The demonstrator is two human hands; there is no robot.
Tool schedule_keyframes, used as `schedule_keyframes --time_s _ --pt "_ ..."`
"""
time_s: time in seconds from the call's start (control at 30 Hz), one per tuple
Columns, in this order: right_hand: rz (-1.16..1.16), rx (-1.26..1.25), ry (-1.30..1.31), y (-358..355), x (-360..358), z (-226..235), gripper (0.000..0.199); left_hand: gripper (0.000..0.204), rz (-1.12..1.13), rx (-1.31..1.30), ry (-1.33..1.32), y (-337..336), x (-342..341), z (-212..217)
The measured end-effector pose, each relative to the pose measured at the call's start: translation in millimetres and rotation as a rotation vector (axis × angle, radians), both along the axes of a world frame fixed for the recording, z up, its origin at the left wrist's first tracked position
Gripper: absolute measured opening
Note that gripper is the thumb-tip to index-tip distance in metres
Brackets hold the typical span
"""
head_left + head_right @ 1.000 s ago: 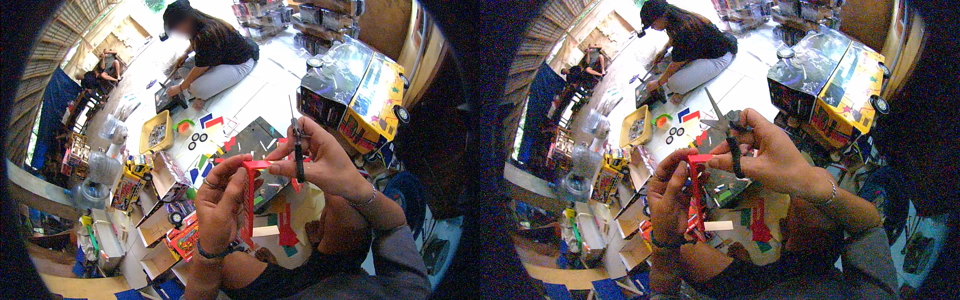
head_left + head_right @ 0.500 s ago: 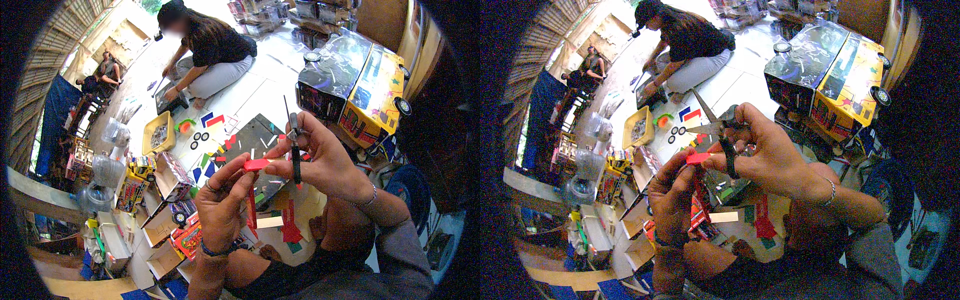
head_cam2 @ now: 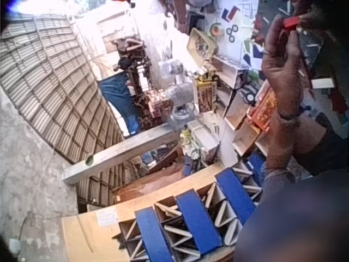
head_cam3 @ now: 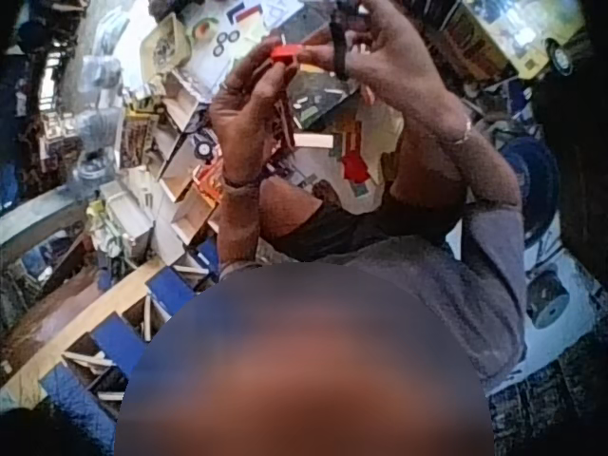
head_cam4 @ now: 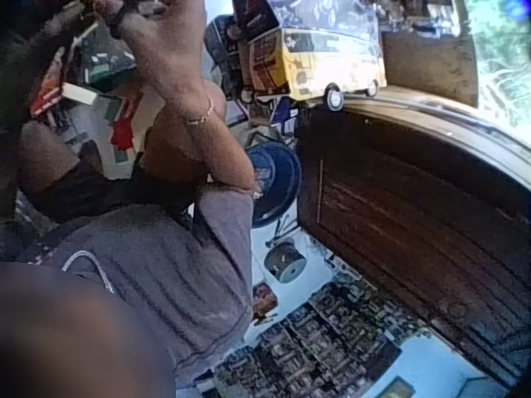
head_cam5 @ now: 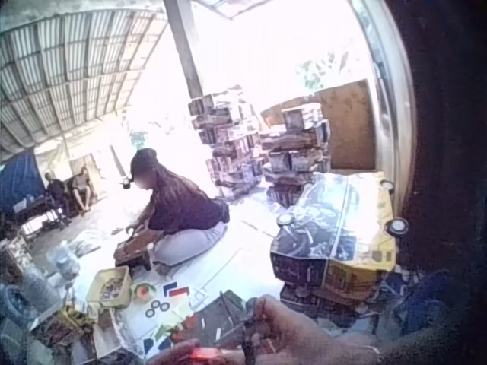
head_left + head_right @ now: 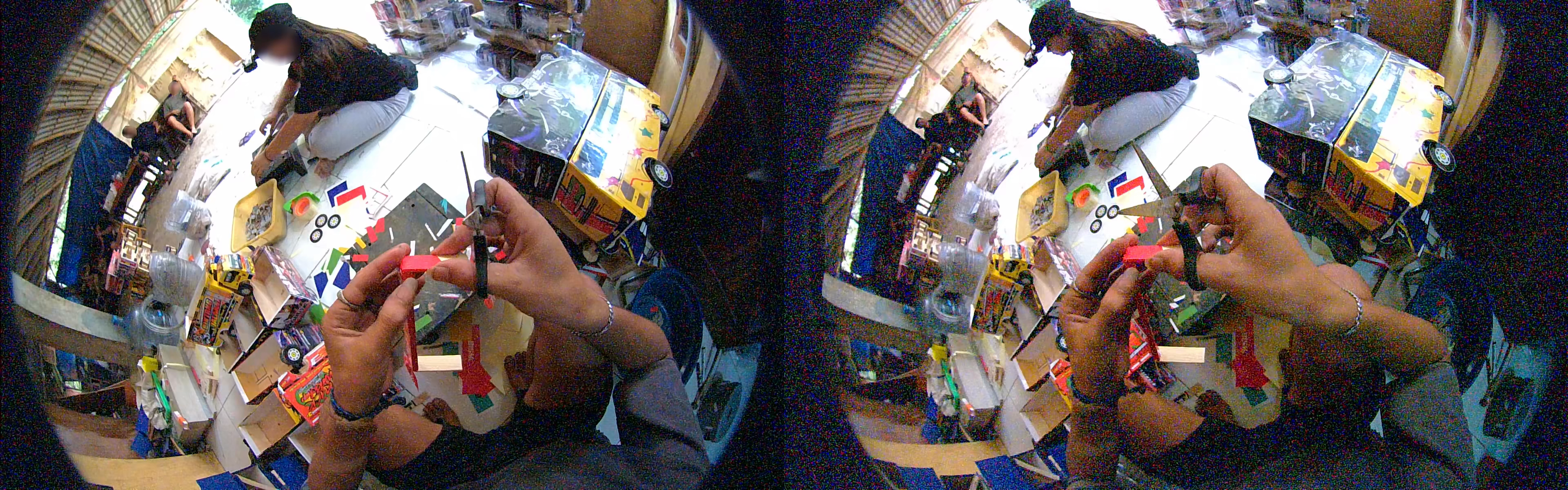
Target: The person uses scissors to cut a red printed paper strip into smaller pieces. They then fold the cut pieces and apply glue to attach them to a small cardboard box, forming a decorative frame.
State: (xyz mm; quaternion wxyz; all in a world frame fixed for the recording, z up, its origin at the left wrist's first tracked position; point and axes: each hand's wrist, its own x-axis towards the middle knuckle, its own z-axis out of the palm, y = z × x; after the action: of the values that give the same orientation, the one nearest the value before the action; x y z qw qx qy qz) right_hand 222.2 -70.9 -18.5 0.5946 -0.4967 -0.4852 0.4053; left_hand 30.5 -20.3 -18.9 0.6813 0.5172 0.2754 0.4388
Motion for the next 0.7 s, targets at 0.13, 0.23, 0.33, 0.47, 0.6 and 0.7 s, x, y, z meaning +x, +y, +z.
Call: schedule_keyframes --time_s 0.13,0.23,0.33,0.47,0.6,0.7 --pt "-0.027 -0.008 -0.088 -1 -1 1 0.053 0.033 0.056 0.089 0.115 2 0 0" --pt "-0.029 -0.024 -0.128 -3 0 2 0.055 0.032 0.093 0.148 0.16 0 0 -1" --pt "-0.023 -0.04 -0.116 -4 -1 1 0.057 0.032 0.125 0.189 0.227 -3 0 -2" --pt "-0.025 -0.005 -0.148 -5 -3 0 0.058 0.03 0.164 0.242 0.209 -4 4 -5" --pt "-0.006 -0.032 -0.102 -4 -7 -2 0.059 0.029 0.211 0.294 0.26 -5 5 -9" --pt "0.013 -0.045 -0.07 -2 -7 -3 0.06 0.029 0.253 0.246 0.292 -5 6 -14"
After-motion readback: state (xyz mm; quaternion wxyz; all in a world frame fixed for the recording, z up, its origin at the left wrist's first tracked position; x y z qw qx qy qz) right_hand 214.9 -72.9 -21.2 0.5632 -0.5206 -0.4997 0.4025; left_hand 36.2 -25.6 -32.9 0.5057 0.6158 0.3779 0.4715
